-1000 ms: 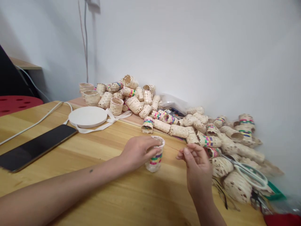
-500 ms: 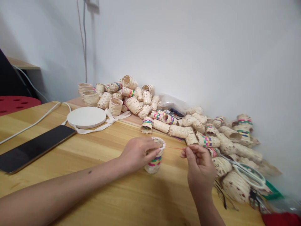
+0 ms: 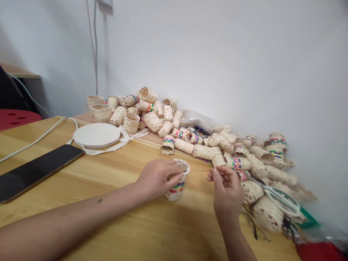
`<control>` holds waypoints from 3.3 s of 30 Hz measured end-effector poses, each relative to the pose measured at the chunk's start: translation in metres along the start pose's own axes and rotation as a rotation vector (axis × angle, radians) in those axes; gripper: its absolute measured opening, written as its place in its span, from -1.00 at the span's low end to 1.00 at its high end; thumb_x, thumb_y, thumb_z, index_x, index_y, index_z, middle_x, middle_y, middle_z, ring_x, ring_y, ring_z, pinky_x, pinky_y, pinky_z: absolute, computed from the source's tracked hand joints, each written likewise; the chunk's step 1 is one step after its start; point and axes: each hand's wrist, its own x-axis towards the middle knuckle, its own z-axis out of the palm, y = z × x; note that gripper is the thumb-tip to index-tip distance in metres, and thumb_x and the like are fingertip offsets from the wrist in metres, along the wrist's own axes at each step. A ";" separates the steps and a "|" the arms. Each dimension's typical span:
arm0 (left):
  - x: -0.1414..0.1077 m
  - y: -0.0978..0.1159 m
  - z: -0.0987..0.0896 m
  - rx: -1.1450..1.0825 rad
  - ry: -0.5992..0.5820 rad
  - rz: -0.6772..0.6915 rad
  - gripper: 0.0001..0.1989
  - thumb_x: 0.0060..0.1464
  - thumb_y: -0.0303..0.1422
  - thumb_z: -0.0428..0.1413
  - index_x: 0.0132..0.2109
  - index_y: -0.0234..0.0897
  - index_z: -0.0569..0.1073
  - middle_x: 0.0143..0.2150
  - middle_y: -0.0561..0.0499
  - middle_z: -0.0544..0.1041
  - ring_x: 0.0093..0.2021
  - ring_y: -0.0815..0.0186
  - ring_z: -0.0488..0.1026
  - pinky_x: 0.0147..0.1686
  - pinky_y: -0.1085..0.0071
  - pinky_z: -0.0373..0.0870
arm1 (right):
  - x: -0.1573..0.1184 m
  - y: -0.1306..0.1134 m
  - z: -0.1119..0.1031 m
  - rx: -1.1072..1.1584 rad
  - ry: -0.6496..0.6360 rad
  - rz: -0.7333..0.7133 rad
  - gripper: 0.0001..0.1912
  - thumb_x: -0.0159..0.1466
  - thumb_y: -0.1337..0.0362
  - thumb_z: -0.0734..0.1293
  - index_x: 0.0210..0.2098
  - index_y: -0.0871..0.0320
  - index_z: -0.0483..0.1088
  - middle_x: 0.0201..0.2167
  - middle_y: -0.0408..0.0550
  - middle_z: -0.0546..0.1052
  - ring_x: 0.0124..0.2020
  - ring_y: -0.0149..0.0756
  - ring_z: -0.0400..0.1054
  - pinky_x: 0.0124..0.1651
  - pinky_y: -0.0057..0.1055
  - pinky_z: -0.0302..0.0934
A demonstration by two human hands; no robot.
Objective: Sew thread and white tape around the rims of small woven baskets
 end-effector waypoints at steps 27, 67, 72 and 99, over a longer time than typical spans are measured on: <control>0.040 0.015 0.022 -0.026 -0.068 0.222 -0.63 0.24 -0.19 0.03 -0.46 -0.29 0.48 -0.44 0.05 0.54 -0.35 0.35 0.36 -0.12 0.31 0.09 | 0.001 -0.008 -0.004 0.099 -0.111 0.003 -0.81 0.19 0.18 0.38 -0.30 0.15 0.35 -0.47 -0.16 0.48 -0.49 -0.39 0.41 -0.42 -0.42 0.38; 0.041 0.019 0.011 -0.393 -0.139 0.162 -0.52 0.33 -0.18 -0.18 -0.32 -0.33 0.52 -0.39 0.03 0.53 -0.35 0.36 0.40 -0.20 0.43 0.19 | -0.001 -0.015 -0.015 -0.214 -0.292 -0.305 -0.82 0.30 0.30 0.27 -0.13 0.07 0.46 -0.38 -0.16 0.52 -0.40 -0.40 0.41 -0.33 -0.47 0.31; 0.042 0.025 0.013 -0.615 -0.216 0.030 -0.61 0.24 -0.22 -0.02 -0.42 -0.38 0.50 -0.48 0.04 0.44 -0.41 0.39 0.36 -0.34 0.50 0.23 | -0.003 -0.020 -0.013 -0.284 -0.291 -0.505 -0.84 0.28 0.38 0.30 -0.17 0.06 0.47 -0.31 -0.15 0.56 -0.31 -0.38 0.44 -0.23 -0.47 0.32; 0.040 0.032 0.016 -0.705 -0.126 -0.002 -0.77 0.03 -0.45 0.09 -0.56 -0.38 0.44 -0.50 0.02 0.47 -0.43 0.41 0.38 -0.36 0.51 0.23 | 0.000 -0.014 -0.008 0.166 -0.325 0.055 -0.93 0.14 0.28 0.41 -0.44 0.12 0.45 -0.56 -0.22 0.47 -0.51 -0.47 0.35 -0.43 -0.57 0.28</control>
